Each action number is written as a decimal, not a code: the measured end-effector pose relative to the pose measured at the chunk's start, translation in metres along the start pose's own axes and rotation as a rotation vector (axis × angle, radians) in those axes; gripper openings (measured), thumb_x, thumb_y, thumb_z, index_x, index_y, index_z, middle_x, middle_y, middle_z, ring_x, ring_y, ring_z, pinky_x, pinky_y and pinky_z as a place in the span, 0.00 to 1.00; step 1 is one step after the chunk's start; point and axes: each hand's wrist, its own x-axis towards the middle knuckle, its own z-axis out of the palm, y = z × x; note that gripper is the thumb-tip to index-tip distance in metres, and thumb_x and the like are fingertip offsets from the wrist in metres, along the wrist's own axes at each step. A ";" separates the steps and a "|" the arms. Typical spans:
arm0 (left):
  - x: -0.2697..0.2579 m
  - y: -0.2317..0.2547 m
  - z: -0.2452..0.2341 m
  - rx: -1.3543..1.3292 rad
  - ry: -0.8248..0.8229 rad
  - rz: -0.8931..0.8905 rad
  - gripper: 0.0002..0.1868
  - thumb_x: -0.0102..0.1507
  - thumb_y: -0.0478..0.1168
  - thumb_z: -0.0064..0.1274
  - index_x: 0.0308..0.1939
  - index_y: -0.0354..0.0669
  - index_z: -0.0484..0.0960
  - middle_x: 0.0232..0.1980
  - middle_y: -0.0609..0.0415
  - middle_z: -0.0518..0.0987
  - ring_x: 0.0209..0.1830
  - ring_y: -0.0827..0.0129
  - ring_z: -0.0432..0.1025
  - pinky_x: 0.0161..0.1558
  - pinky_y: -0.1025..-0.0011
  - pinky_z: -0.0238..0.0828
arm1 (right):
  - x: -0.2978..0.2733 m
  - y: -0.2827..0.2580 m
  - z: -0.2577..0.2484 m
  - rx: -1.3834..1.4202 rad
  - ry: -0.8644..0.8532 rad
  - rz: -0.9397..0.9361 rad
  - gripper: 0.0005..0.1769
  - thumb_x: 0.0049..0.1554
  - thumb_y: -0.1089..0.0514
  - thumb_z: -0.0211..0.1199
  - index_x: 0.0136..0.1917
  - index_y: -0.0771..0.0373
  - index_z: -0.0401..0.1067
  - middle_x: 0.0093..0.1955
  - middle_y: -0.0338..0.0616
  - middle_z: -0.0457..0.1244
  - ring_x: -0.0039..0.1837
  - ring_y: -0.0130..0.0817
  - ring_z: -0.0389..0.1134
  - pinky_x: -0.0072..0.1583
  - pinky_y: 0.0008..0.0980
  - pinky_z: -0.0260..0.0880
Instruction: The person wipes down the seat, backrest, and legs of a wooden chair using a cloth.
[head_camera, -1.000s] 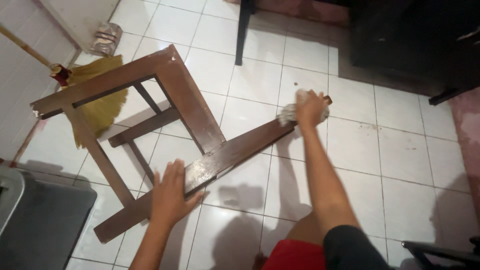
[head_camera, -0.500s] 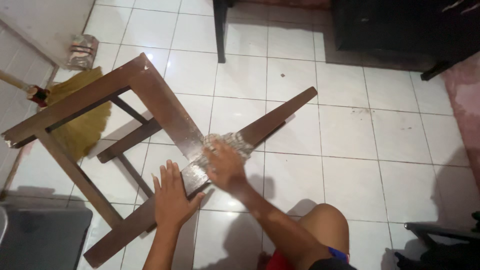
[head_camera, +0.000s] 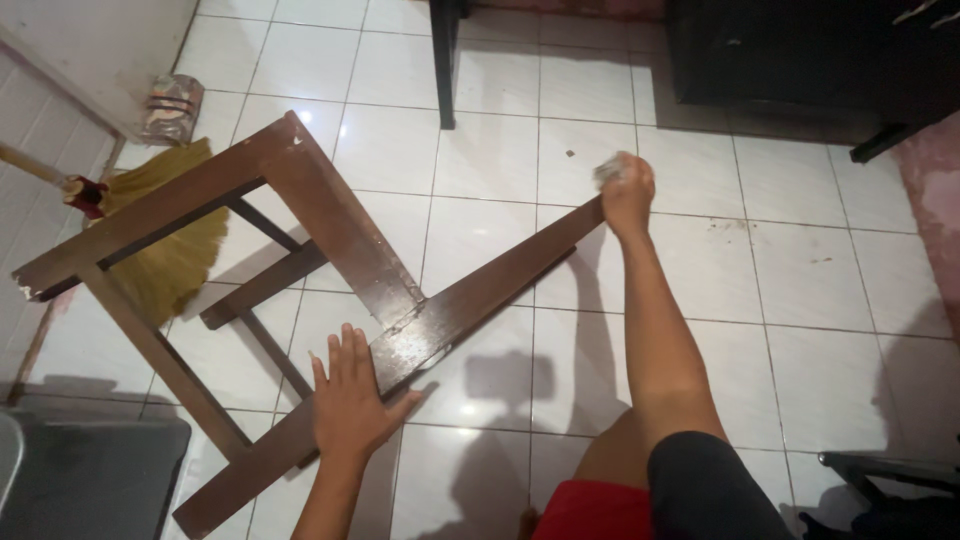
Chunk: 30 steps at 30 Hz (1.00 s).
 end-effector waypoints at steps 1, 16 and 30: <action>0.000 0.000 0.000 -0.043 0.034 0.017 0.67 0.49 0.78 0.51 0.75 0.31 0.49 0.80 0.38 0.49 0.80 0.46 0.43 0.75 0.46 0.33 | 0.001 0.005 0.000 0.165 0.043 0.145 0.24 0.61 0.59 0.51 0.71 0.63 0.64 0.74 0.64 0.54 0.76 0.61 0.53 0.76 0.52 0.50; -0.011 -0.022 0.009 -0.430 0.174 0.073 0.69 0.52 0.83 0.35 0.79 0.31 0.46 0.83 0.36 0.47 0.83 0.41 0.40 0.78 0.45 0.35 | -0.251 -0.264 0.000 0.164 0.040 -0.511 0.31 0.61 0.56 0.58 0.72 0.76 0.64 0.70 0.67 0.61 0.73 0.64 0.60 0.76 0.60 0.53; -0.143 -0.158 -0.027 -0.646 0.423 -0.311 0.57 0.65 0.79 0.09 0.78 0.35 0.57 0.83 0.38 0.55 0.86 0.42 0.44 0.84 0.45 0.32 | -0.358 -0.517 -0.032 0.826 -0.495 -0.856 0.18 0.56 0.59 0.63 0.58 0.71 0.71 0.55 0.57 0.67 0.55 0.49 0.70 0.56 0.43 0.70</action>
